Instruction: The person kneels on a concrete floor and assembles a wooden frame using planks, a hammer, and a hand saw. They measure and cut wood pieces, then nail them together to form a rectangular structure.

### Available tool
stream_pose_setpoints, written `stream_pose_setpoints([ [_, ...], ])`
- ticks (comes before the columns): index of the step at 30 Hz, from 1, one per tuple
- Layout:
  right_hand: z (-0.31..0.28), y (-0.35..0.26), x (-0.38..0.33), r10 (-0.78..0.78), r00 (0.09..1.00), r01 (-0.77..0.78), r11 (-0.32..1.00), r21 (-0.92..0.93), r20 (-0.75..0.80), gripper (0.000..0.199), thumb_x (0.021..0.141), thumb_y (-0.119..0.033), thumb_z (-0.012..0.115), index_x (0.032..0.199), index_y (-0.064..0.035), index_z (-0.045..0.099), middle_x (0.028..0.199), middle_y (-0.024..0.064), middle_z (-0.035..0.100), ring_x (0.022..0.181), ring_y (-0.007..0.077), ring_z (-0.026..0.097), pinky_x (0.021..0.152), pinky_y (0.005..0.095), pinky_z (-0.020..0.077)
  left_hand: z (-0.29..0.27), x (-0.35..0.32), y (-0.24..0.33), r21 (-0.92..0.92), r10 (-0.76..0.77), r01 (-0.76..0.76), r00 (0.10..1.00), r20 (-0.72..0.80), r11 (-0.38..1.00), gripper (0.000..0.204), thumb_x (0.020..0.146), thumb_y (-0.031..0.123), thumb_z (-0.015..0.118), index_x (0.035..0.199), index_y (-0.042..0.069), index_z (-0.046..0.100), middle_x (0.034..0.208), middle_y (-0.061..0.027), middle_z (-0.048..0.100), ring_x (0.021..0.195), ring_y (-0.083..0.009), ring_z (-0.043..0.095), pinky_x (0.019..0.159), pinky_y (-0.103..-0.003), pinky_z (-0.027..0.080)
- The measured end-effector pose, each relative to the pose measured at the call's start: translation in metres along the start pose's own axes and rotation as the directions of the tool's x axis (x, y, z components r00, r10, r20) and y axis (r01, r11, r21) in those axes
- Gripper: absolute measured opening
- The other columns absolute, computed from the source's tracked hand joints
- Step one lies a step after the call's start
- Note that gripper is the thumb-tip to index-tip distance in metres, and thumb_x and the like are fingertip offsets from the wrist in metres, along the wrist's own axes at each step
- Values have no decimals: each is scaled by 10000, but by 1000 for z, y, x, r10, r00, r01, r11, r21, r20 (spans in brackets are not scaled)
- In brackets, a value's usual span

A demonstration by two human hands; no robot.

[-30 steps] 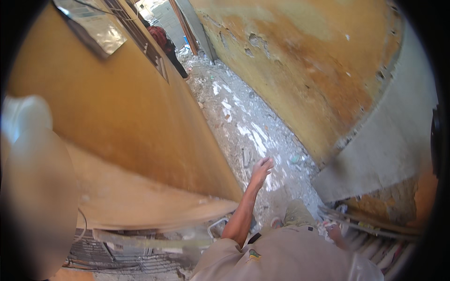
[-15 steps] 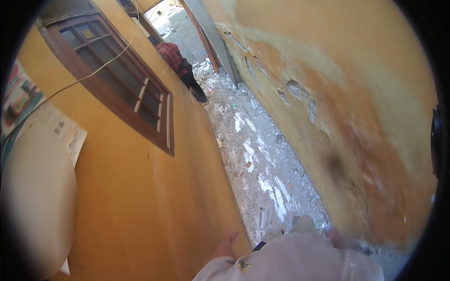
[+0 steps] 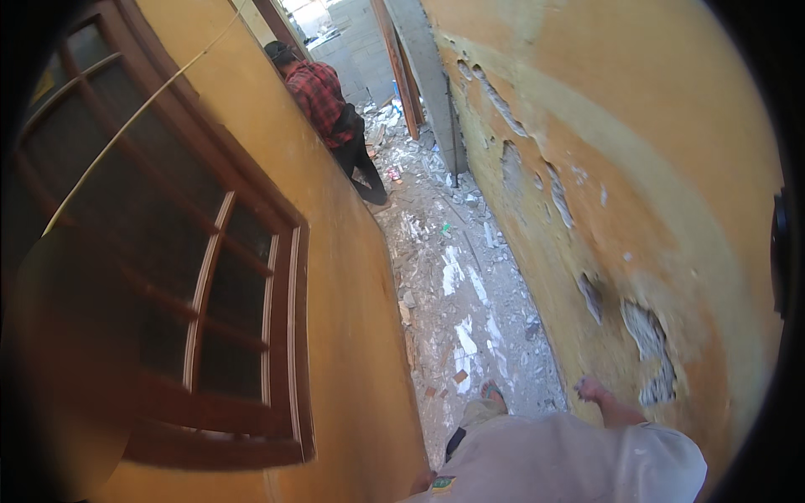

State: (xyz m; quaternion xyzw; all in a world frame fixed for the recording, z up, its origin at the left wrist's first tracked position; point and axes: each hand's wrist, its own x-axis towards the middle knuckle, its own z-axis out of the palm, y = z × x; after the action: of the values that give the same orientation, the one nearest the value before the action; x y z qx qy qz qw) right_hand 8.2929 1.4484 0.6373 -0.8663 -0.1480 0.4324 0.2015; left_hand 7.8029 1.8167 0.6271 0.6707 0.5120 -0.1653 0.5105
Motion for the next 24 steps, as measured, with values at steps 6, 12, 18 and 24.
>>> stream_pose_setpoints([
  [6, -41, -134, 90, -51, 996, 62, 987, -150, 79, 365, 838, -333, 596, 898, 16, 683, 809, 203, 670, 795, 295, 671, 722, 416, 525, -177, 172, 317, -263, 177, -238, 956, -236, 935, 327, 771, 49, 638, 1091, -13, 616, 671, -52, 623, 537, -146, 587, 506, -303, 471],
  [12, -96, -273, 284, -47, 992, 77, 962, -262, 117, 403, 779, -369, 656, 908, 11, 689, 894, 216, 680, 879, 387, 653, 777, 428, 513, -385, 330, 475, -148, 182, -310, 816, -549, 939, 437, 776, 39, 582, 1205, -39, 549, 718, -101, 637, 594, -195, 619, 511, -329, 485],
  [18, -208, -441, 536, -196, 978, 206, 961, -182, 68, 322, 775, -283, 680, 942, -8, 685, 995, 235, 666, 922, 331, 665, 775, 430, 527, -418, 434, 429, -665, -263, 182, 964, -23, 724, 313, 830, 90, 604, 1116, -30, 566, 879, -151, 654, 755, -246, 651, 654, -384, 550],
  [24, -411, -739, 665, -328, 939, 342, 891, 299, -97, 380, 849, -206, 584, 1160, 12, 559, 752, 105, 622, 525, 169, 602, 478, 317, 477, -360, 485, 521, -591, -23, 37, 999, 31, 806, 273, 900, 327, 603, 953, 67, 669, 796, -81, 633, 648, -191, 605, 609, -327, 523],
])
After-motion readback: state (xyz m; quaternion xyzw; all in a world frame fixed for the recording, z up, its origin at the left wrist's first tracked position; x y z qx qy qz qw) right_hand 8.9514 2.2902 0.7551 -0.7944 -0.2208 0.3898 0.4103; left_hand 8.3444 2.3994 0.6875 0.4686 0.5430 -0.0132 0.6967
